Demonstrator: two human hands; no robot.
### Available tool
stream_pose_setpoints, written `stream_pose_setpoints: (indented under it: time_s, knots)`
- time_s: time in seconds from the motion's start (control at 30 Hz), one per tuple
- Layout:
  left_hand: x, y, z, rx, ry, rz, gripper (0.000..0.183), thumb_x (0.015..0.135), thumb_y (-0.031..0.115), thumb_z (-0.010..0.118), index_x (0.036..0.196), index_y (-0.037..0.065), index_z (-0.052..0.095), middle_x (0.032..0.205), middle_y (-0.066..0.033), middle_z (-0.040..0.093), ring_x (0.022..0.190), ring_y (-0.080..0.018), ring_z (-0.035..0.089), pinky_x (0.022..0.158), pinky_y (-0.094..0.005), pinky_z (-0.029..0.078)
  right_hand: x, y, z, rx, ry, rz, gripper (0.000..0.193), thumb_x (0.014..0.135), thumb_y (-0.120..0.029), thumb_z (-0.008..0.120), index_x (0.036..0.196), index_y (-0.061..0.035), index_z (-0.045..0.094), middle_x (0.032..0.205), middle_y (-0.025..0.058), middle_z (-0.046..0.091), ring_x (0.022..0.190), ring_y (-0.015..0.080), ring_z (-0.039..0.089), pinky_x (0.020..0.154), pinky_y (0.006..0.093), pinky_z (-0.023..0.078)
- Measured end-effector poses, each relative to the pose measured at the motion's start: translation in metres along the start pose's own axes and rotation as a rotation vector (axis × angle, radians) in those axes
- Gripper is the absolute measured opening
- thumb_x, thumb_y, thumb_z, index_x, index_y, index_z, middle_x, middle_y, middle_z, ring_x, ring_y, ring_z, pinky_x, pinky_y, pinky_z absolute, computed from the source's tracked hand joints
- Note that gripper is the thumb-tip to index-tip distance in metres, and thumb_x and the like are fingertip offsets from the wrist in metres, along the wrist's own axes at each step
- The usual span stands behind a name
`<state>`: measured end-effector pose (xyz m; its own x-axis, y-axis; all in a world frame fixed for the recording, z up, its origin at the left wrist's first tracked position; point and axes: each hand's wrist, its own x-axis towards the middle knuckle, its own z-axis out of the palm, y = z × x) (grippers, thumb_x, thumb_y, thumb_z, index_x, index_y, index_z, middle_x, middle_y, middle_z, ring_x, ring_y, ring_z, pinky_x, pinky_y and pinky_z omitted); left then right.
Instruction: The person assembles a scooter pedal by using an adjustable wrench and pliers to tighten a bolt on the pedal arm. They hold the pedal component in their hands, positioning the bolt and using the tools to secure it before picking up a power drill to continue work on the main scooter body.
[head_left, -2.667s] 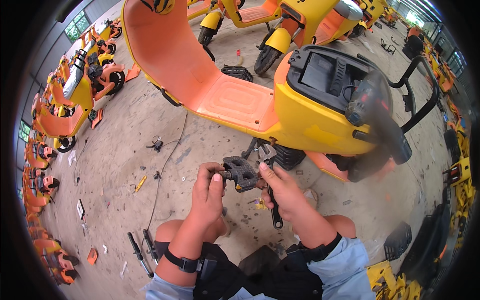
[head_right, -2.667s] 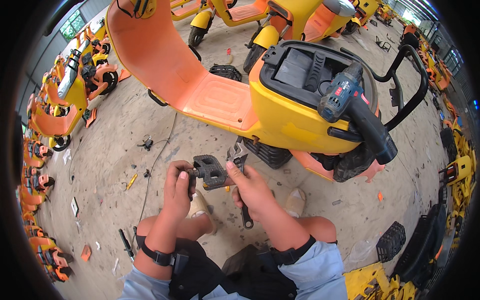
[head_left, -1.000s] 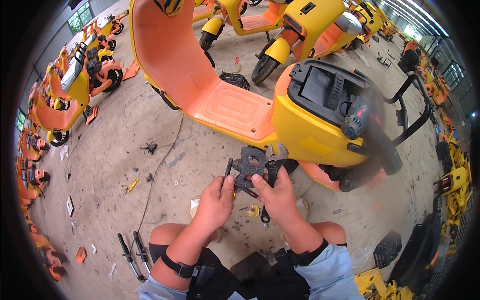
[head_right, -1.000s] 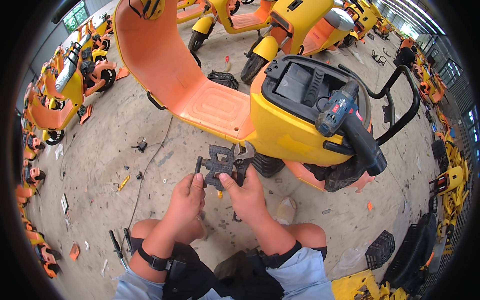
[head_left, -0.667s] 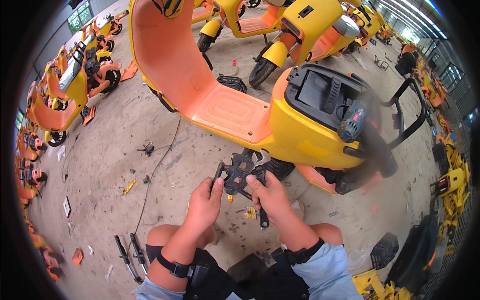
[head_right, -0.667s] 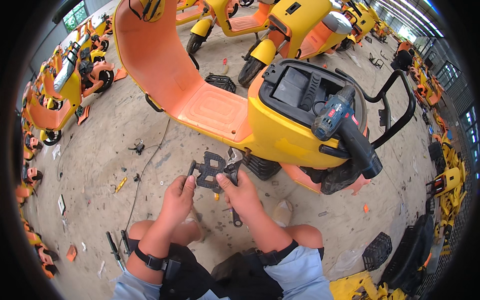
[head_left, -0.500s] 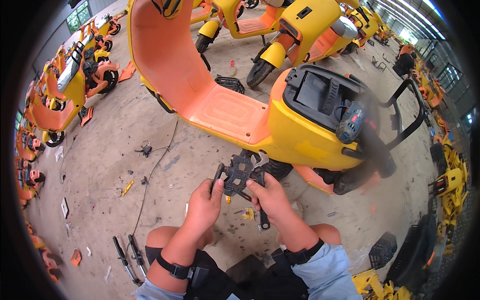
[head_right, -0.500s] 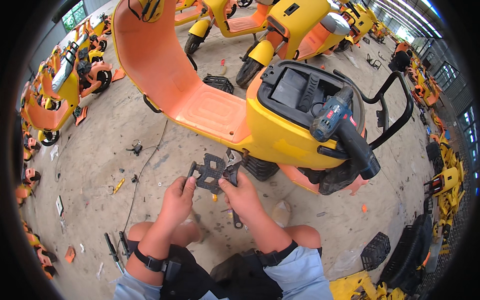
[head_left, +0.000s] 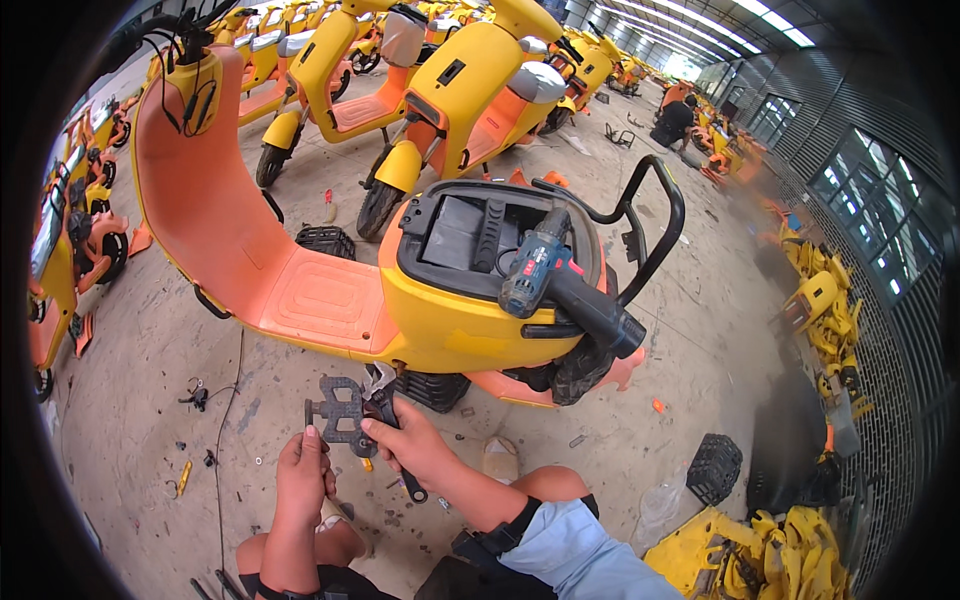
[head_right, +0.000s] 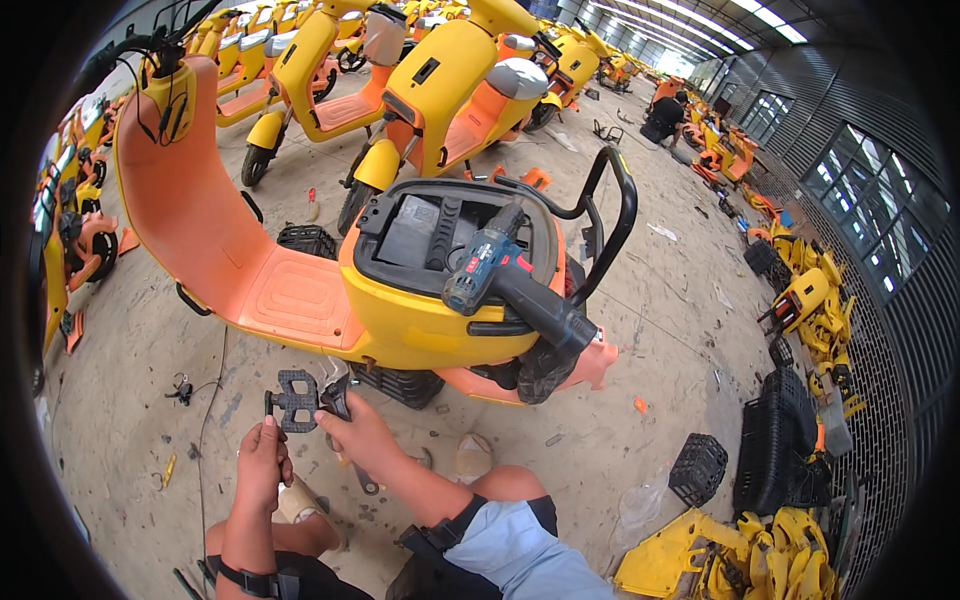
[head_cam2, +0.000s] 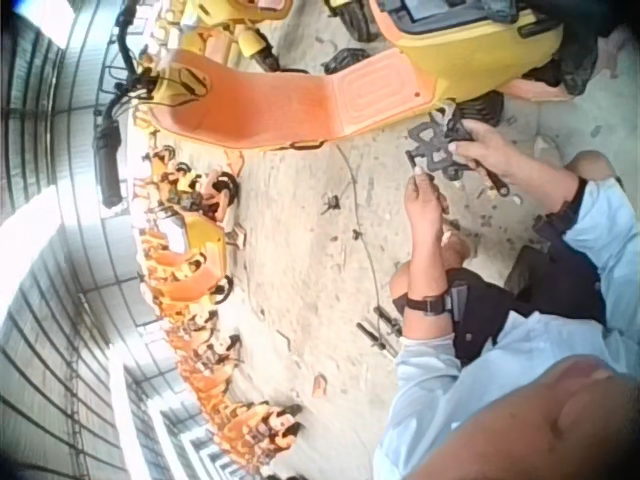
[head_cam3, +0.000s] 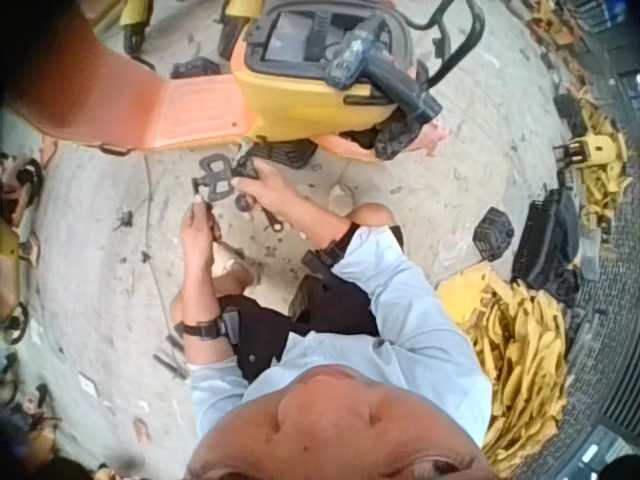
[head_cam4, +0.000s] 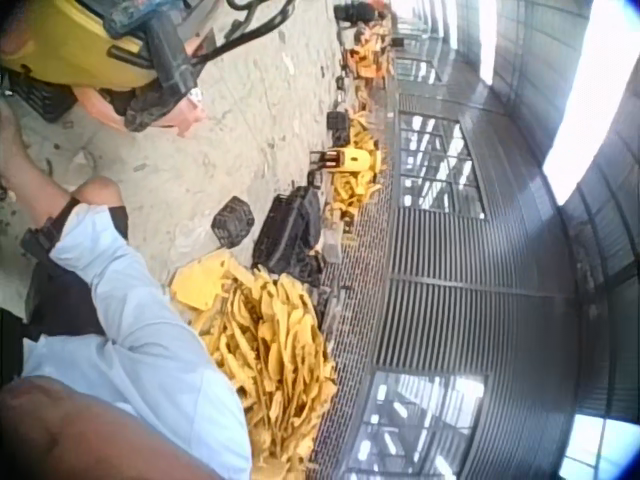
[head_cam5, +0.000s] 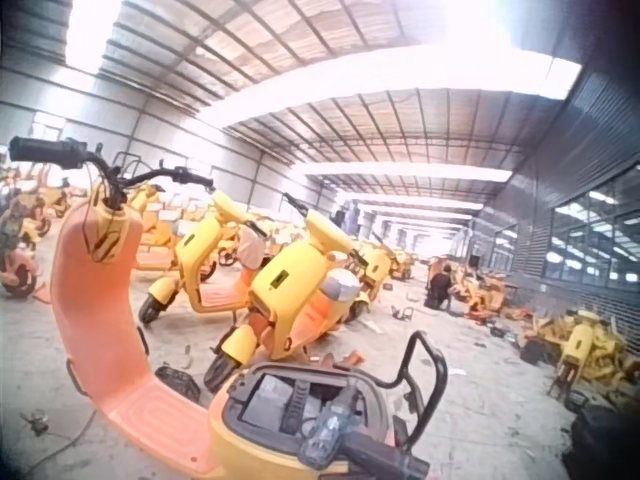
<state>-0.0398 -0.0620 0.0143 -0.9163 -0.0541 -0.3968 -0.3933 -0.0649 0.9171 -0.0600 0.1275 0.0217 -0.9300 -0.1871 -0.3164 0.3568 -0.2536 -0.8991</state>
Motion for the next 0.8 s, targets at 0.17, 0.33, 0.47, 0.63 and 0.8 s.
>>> stream_pose_setpoints:
  time_s: [0.17,0.33,0.47,0.63,0.8]
  knots:
    - [-0.007,0.006,-0.001,-0.147,0.021,-0.026,0.04,0.104,0.042,0.046,0.086,0.007,0.049,0.059,0.002,0.04,0.039,-0.0097,0.041,0.035,-0.0267,0.035,0.0,0.0,0.002,0.064,-0.011,0.025,0.018,0.098,-0.02,0.061,0.105,-0.0052,0.055,0.079,0.0026,0.058,0.053,0.0065,0.047,0.043,0.0233,0.039]
    - [-0.007,0.008,0.008,0.019,0.118,0.1,0.039,0.105,0.039,0.045,0.088,0.005,0.051,0.059,0.0018,0.042,0.041,-0.0086,0.042,0.037,-0.0251,0.035,0.006,0.006,-0.013,0.069,0.039,-0.1,0.021,0.103,-0.016,0.049,0.12,-0.0033,0.05,0.1,0.0092,0.066,0.062,0.0087,0.053,0.052,0.0229,0.046]
    - [-0.006,0.01,0.004,0.031,0.165,0.138,0.037,0.105,0.037,0.047,0.092,0.004,0.052,0.056,0.0028,0.044,0.043,-0.0072,0.044,0.039,-0.0254,0.037,-0.008,-0.009,-0.009,-0.176,-0.11,-0.257,0.019,0.104,-0.02,0.048,0.115,-0.0049,0.055,0.09,0.0021,0.065,0.065,0.0062,0.055,0.055,0.023,0.044]
    - [-0.002,-0.001,-0.005,0.135,0.286,0.249,0.032,0.104,0.03,0.051,0.091,0.001,0.056,0.06,0.0006,0.046,0.053,-0.007,0.042,0.046,-0.0273,0.036,-0.019,0.001,-0.001,-0.34,-0.129,-0.083,0.022,0.102,-0.023,0.053,0.114,-0.0044,0.059,0.081,0.001,0.064,0.064,0.0078,0.055,0.06,0.0256,0.046]
    - [-0.007,0.007,0.003,0.393,0.364,0.41,0.03,0.102,0.026,0.055,0.091,-0.001,0.056,0.06,-0.006,0.049,0.056,-0.0123,0.041,0.05,-0.032,0.038,-0.023,0.003,-0.004,-0.58,-0.038,-0.124,0.025,0.099,-0.023,0.056,0.114,-0.0038,0.06,0.08,0.0109,0.065,0.07,0.0225,0.063,0.066,0.0363,0.05]
